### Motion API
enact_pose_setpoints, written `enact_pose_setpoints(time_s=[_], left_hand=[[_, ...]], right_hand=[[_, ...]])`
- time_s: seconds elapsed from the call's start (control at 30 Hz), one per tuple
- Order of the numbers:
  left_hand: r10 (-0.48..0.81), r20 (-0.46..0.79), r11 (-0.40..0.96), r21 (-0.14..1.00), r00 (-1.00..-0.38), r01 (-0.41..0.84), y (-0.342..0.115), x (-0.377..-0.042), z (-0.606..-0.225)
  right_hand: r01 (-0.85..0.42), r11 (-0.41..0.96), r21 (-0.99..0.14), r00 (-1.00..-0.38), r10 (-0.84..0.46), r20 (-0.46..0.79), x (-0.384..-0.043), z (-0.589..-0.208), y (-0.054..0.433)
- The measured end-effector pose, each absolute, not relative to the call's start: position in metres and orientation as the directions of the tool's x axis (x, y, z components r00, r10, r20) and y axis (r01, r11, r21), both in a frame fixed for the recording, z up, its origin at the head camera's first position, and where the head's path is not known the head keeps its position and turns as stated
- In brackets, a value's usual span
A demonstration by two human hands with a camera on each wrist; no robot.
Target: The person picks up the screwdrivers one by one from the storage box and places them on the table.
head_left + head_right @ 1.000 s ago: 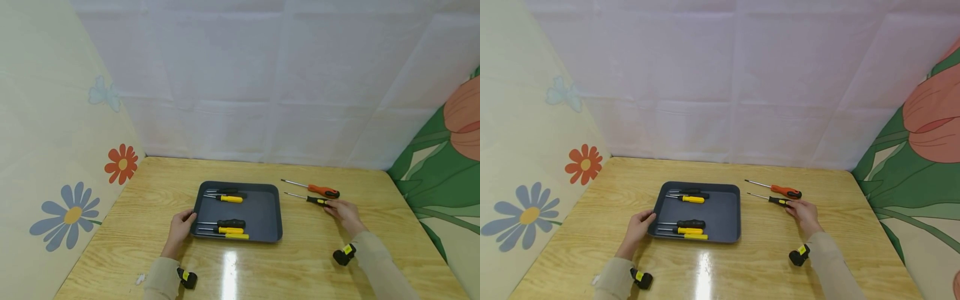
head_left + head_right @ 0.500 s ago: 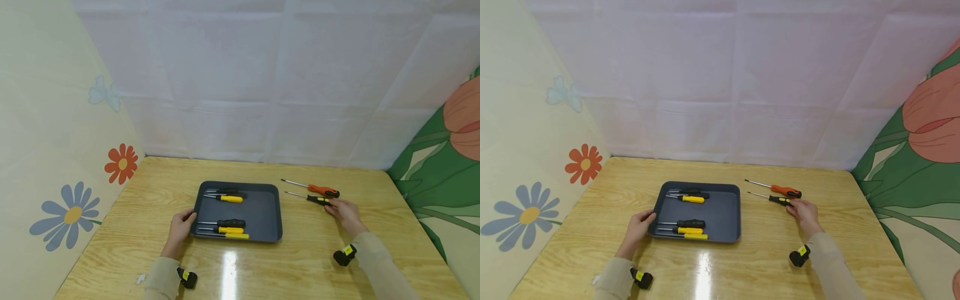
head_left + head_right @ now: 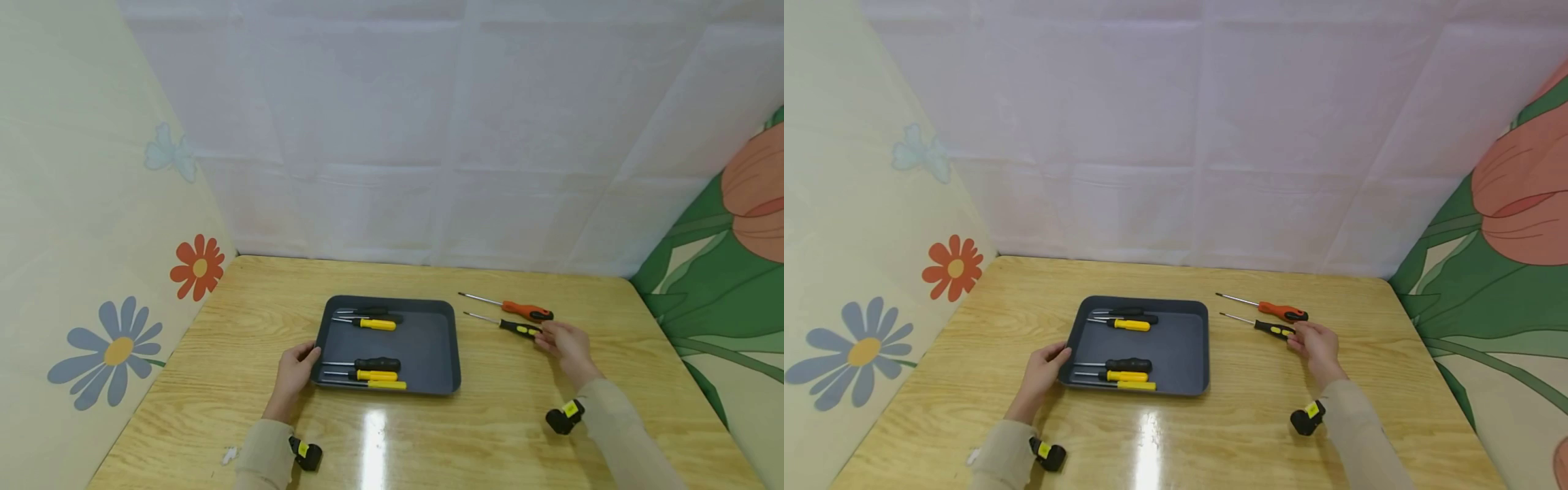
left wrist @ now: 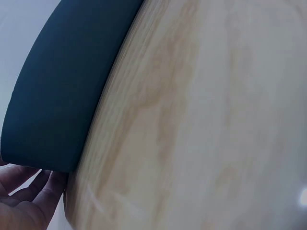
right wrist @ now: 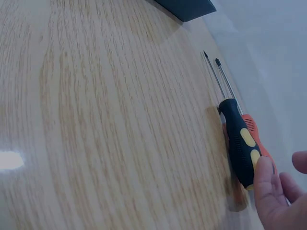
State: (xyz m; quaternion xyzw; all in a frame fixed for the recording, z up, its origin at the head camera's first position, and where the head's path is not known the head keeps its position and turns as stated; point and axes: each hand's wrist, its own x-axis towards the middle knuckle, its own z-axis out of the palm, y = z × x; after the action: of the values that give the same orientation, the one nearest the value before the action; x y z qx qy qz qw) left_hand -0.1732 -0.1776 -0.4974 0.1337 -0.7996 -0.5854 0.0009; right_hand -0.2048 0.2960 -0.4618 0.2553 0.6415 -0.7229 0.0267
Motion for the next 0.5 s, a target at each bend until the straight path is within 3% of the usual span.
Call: enact_pose_setpoints(time_s=[0.3,0.5], left_hand=[[-0.197,-0.155,0.283,0.936,-0.968,-0.208,-0.1778,-0.1723,-0.4970],[-0.192,-0.144,0.286,0.938,-0.971,-0.196,-0.1776,-0.1723,-0.4967]], right_hand=[[0.347,-0.234,-0.908,-0.882,0.247,-0.401,-0.2041,-0.4600,0.2965],[0.351,-0.174,-0.920,-0.886,0.255,-0.386,-0.2043,-0.4622,0.2958]])
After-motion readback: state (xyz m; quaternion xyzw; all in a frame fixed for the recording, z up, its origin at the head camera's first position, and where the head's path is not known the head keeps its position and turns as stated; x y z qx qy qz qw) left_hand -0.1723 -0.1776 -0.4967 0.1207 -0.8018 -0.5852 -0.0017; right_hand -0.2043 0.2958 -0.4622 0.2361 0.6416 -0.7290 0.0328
